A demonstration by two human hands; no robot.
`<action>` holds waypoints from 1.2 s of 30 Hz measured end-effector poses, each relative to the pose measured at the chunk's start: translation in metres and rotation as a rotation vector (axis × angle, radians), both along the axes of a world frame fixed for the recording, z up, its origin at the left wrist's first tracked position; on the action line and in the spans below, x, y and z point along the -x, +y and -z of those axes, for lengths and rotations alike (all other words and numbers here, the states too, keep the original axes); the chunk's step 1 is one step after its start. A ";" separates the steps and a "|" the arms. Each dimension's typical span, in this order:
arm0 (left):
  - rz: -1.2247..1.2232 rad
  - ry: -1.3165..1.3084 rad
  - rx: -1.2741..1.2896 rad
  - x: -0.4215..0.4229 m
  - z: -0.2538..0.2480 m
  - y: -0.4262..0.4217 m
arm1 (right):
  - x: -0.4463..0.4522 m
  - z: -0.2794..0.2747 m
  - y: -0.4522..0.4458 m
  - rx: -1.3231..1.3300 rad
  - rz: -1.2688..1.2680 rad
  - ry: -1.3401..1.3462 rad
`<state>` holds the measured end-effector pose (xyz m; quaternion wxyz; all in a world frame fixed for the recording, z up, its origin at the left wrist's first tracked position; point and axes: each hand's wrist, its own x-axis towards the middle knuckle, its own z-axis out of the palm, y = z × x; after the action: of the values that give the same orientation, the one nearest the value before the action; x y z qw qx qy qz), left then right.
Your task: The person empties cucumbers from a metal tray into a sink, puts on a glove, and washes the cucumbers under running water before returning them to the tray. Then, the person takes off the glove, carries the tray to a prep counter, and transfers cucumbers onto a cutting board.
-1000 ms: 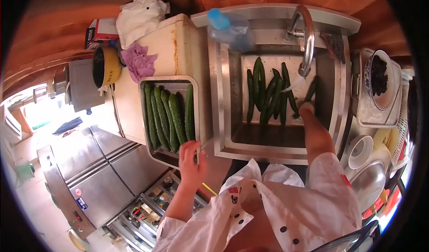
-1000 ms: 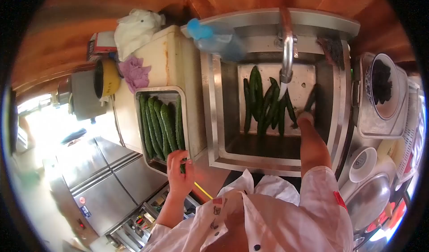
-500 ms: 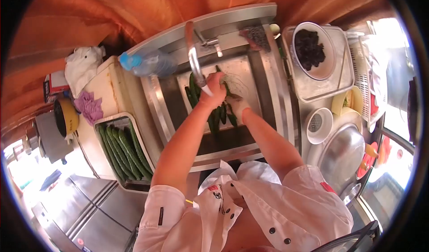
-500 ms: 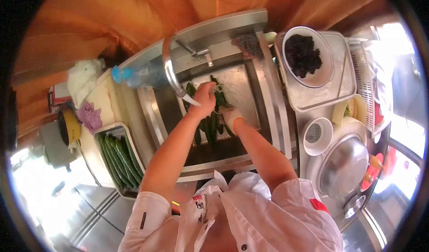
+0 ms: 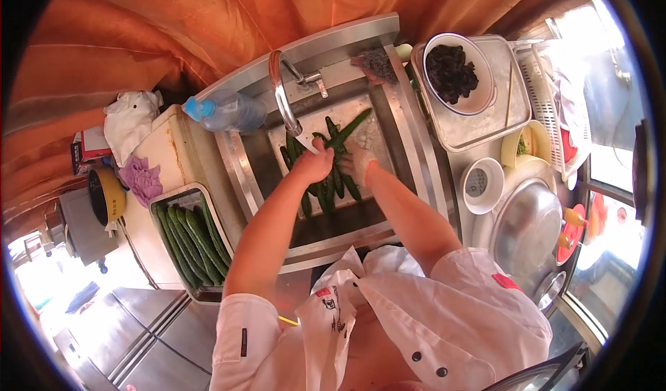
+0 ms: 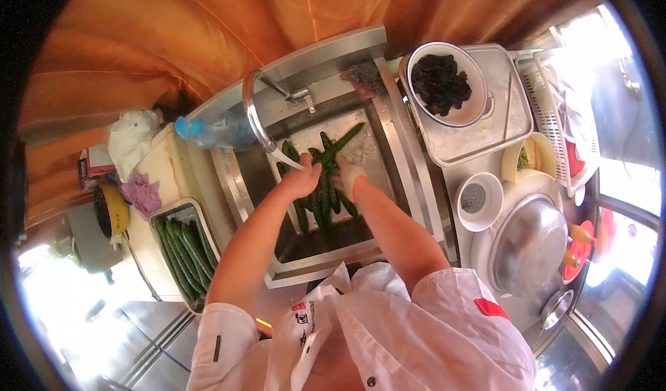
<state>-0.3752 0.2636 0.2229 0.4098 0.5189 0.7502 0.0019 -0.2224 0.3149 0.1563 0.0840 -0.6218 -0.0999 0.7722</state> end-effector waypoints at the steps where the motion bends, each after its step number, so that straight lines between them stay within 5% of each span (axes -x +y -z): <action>1: -0.190 -0.082 -0.054 -0.007 0.001 0.000 | 0.013 0.008 -0.006 0.078 0.144 0.275; 2: -0.188 -0.082 -0.059 -0.017 0.001 -0.002 | 0.025 0.016 -0.011 0.156 0.285 0.552; 3: -0.272 -0.042 -0.143 -0.027 -0.005 -0.006 | 0.034 0.015 -0.008 0.151 0.285 0.557; 6: -0.404 -0.055 -0.214 -0.046 -0.041 -0.048 | 0.063 0.011 0.015 -0.210 -0.073 0.120; 10: -0.285 -0.053 -0.179 -0.061 -0.093 -0.116 | 0.045 0.042 0.048 -0.050 0.099 0.085; 11: -0.267 -0.065 -0.125 -0.061 -0.096 -0.123 | 0.046 0.070 0.034 -0.310 -0.326 -0.010; 13: -0.285 -0.033 -0.159 -0.049 -0.062 -0.118 | 0.057 0.023 -0.013 -0.143 -0.072 -0.028; 14: -0.355 0.038 -0.186 -0.040 -0.045 -0.110 | 0.069 0.015 -0.051 -0.352 -0.320 -0.037; 15: -0.421 0.115 -0.209 -0.032 -0.036 -0.109 | 0.083 -0.002 -0.076 -0.216 -0.216 0.014; 16: -0.446 0.056 -0.353 -0.030 -0.034 -0.116 | 0.088 0.044 -0.081 -0.238 -0.189 0.079; 20: -0.349 -0.047 -0.247 -0.052 -0.085 -0.169 | 0.057 0.054 -0.015 -0.114 -0.004 0.261; 22: -0.345 -0.024 -0.251 -0.055 -0.085 -0.170 | 0.051 0.047 0.009 -0.036 0.118 0.066; 25: -0.337 -0.003 -0.302 -0.051 -0.064 -0.161 | 0.070 -0.020 -0.046 -0.206 -0.061 0.135; 27: -0.423 0.076 -0.288 -0.041 -0.053 -0.147 | 0.083 -0.015 -0.081 -0.248 -0.185 0.011; 29: -0.394 0.034 -0.323 -0.044 -0.060 -0.162 | 0.075 -0.015 -0.077 -0.169 0.145 0.188; 32: -0.264 0.053 -0.243 -0.050 -0.086 -0.187 | 0.055 0.007 -0.041 -0.160 0.227 0.223; 36: -0.212 0.136 -0.164 -0.058 -0.093 -0.202 | 0.063 -0.039 -0.029 -0.001 0.133 0.062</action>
<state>-0.3174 0.0614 0.3161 0.3117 0.4675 0.8241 0.0714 -0.2854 0.2860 0.1953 0.1387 -0.6027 -0.0562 0.7838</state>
